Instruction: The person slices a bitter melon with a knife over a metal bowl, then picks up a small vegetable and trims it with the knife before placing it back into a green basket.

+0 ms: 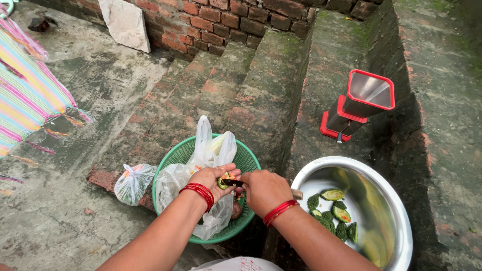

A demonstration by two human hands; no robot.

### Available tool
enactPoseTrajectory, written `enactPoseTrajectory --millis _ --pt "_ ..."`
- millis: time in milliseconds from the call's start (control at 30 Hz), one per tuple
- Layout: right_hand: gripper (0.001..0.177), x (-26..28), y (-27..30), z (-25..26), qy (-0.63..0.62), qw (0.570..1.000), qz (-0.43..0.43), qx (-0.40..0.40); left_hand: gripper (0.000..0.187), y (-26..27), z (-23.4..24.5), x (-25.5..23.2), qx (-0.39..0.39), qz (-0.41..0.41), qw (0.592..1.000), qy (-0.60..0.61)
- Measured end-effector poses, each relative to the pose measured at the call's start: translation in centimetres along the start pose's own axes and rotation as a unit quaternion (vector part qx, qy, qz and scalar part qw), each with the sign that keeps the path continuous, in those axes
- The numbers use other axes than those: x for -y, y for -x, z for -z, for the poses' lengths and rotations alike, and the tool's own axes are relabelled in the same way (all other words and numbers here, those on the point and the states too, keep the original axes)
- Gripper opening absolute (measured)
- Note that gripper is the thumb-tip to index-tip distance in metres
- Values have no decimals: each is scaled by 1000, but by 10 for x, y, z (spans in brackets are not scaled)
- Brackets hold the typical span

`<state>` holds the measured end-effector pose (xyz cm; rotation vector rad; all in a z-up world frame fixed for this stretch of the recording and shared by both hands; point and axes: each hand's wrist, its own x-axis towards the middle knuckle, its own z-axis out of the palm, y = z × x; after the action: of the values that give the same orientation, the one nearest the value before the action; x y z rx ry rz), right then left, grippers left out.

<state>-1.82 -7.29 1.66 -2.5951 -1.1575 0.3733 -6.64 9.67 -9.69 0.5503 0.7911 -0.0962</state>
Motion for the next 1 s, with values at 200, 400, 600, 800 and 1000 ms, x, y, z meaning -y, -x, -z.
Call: enactPoseTrajectory --millis 200,400,600,800,1000 --pt "16 -7 1 -7 69 996 12 -46 34 -20 9 8 -14 13 999 46" --pt "18 0 4 -25 68 996 49 -4 32 -59 37 26 -48 31 998 36" --pt "12 -4 -7 -38 111 993 31 -23 24 -87 65 31 22 21 999 40" --pt "15 1 -1 -34 148 988 23 -46 26 -35 21 15 -58 25 998 12" --pt "13 2 16 -11 138 987 -10 -85 29 -29 17 12 -41 -2 998 -57"
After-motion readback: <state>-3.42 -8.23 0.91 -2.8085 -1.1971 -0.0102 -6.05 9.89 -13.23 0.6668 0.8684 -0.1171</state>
